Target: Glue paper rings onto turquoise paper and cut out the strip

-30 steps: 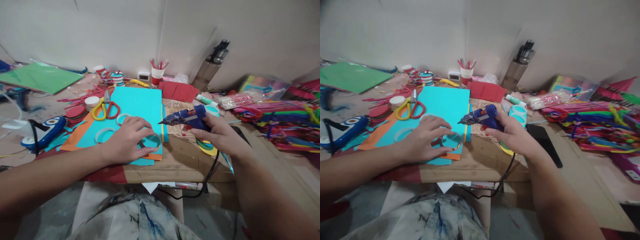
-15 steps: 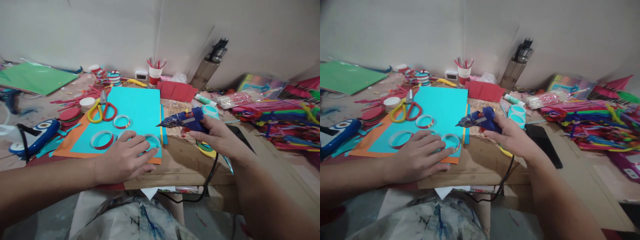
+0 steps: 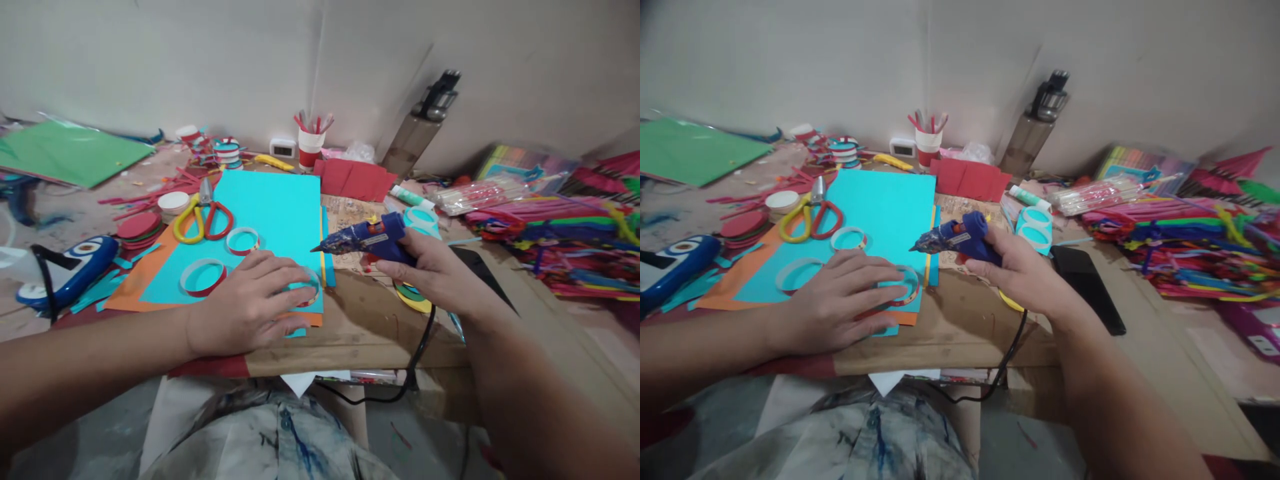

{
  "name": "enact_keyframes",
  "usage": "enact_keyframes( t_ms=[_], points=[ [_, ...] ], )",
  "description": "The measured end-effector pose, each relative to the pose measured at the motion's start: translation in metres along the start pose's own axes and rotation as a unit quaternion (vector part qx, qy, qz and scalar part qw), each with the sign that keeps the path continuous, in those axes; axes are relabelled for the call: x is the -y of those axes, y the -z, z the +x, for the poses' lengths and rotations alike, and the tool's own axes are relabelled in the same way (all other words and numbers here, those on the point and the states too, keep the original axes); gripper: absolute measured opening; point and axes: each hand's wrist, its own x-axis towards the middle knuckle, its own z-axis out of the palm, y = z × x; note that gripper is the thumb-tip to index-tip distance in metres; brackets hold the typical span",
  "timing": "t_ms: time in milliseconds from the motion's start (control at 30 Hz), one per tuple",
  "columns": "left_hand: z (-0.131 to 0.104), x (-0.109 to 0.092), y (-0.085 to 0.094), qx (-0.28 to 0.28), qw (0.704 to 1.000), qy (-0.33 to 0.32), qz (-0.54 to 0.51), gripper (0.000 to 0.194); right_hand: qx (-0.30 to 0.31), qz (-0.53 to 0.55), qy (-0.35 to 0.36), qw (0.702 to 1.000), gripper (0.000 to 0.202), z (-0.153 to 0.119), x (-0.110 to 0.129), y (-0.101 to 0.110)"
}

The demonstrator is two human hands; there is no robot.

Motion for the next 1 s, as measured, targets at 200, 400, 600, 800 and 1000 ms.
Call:
enact_keyframes(
  t_ms=[200, 400, 600, 800, 1000],
  points=[
    [-0.004, -0.006, -0.003, 0.090, 0.995, 0.010, 0.032, 0.053, -0.007, 0.002, -0.013, 1.000, 0.047, -0.001, -0.001, -0.002],
    [-0.006, -0.008, -0.006, 0.130, 0.990, 0.036, 0.035, 0.068, -0.006, -0.003, -0.008, 1.000, 0.045, 0.000, 0.001, -0.001],
    [-0.009, -0.008, -0.009, 0.122, 0.991, 0.057, 0.014, 0.067, -0.010, 0.013, -0.011, 1.000, 0.047, -0.001, 0.004, 0.001],
    [-0.009, -0.007, -0.011, 0.124, 0.991, 0.050, 0.000, 0.065, -0.011, 0.023, -0.013, 1.000, 0.049, -0.001, 0.005, 0.001],
    [-0.009, -0.005, -0.013, 0.119, 0.991, 0.059, -0.024, 0.062, -0.006, 0.017, -0.008, 1.000, 0.052, 0.000, 0.004, 0.002]
  ],
)
